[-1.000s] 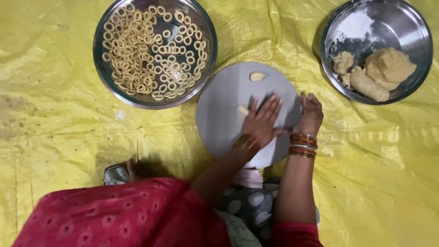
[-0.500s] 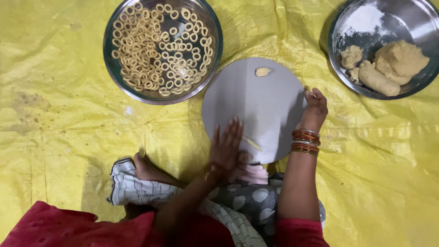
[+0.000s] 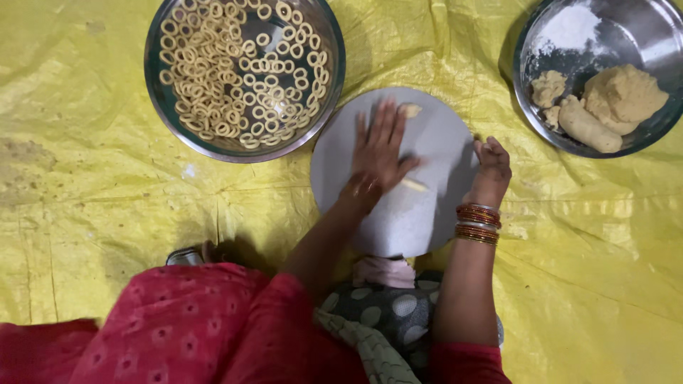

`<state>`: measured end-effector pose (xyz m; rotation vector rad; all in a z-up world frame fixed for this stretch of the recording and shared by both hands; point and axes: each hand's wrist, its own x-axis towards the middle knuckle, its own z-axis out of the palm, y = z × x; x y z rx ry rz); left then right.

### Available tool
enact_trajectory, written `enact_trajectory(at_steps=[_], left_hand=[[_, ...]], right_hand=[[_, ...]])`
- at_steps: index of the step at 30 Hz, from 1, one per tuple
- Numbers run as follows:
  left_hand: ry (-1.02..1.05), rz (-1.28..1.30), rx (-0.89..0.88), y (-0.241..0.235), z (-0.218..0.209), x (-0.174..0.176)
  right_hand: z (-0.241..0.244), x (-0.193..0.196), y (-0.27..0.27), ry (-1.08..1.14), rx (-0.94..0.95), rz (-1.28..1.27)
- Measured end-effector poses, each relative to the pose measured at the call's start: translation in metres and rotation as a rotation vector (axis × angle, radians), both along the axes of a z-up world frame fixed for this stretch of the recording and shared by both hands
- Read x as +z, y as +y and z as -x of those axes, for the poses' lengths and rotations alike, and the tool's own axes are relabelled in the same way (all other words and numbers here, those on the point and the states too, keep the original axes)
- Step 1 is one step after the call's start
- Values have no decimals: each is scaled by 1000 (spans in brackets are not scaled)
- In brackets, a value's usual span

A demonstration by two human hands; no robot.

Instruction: The person rolls small pieces of dough into thin ropes on a flat board and joins the ends to form rings. The finished rings are placed into a metal tray while additional dough is kept in a separate bowl.

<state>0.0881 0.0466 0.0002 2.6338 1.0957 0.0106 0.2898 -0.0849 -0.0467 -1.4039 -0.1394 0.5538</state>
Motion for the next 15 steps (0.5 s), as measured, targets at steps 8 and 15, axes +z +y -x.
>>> enact_trajectory(at_steps=[8,15], left_hand=[[-184,-3,-11,-125,136,-11],[-31,-26,-37,-65,80,0]], right_hand=[[9,6,5,-17,-13,89],[13,8,4,-21,4,17]])
